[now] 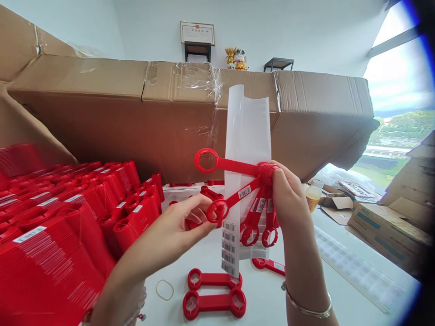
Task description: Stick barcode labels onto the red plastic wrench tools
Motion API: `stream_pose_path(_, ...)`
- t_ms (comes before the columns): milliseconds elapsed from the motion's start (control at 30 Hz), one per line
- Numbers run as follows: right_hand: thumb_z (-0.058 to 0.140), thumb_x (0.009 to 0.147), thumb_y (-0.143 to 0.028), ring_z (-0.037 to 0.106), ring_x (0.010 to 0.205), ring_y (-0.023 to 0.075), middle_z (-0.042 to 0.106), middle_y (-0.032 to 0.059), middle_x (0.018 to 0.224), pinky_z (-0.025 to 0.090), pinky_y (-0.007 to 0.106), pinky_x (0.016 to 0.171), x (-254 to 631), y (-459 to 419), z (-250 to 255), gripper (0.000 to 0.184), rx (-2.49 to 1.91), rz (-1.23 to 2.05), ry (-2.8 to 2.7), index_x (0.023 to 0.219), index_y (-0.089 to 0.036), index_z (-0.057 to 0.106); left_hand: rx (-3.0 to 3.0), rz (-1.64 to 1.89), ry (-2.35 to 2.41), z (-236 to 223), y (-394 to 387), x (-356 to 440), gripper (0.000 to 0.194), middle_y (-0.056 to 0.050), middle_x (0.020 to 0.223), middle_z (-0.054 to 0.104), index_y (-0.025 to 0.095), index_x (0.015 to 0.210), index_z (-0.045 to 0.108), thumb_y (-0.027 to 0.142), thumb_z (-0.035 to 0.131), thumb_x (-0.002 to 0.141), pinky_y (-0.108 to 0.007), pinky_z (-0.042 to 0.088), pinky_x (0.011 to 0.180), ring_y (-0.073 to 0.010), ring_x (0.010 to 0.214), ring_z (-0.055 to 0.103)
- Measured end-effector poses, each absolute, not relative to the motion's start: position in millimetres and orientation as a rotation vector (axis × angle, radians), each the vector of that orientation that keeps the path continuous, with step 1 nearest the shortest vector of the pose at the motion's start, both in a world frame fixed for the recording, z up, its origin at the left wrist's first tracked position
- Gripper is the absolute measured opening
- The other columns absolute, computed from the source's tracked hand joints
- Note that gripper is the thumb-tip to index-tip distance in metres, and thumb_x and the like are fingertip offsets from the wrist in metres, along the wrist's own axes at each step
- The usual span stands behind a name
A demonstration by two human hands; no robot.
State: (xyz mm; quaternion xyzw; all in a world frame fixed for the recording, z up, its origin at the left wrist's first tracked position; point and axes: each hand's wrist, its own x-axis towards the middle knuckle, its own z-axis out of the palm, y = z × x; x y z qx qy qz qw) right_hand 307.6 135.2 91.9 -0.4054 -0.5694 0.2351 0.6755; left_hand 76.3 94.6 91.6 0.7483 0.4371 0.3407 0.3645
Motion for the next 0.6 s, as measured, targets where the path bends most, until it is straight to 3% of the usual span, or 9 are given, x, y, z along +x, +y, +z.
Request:
stream_pose_path(267, 0.043, 0.097, -0.024, 0.042, 0.059, 0.0127, 0.048, -0.0023, 0.067, 0.034, 0.024, 0.049, 304.6, 135.0, 89.9, 0.026, -0.929, 0.336, -1.244, 0.071, -0.023, 0.049, 1.891, 0.855, 1.148, 81.3, 104.8, 94.1, 0.018, 0.001, 0.099, 0.069, 0.024, 0.091, 0.065, 0.041, 0.070, 0.092, -0.033, 0.048, 0.082, -0.0183, 0.088, 0.061)
stream_pose_path(600, 0.042, 0.098, -0.025, 0.041, 0.062, 0.0139, 0.048, -0.0028, 0.069, 0.034, 0.026, 0.053, 307.5, 137.7, 89.2, 0.024, -0.940, 0.245, -1.254, 0.076, -0.024, 0.050, 1.840, 0.904, 1.198, 76.9, 111.3, 105.4, 0.025, 0.003, 0.080, 0.061, 0.022, 0.089, 0.062, 0.046, 0.068, 0.091, -0.027, 0.037, 0.062, -0.0152, 0.072, 0.052)
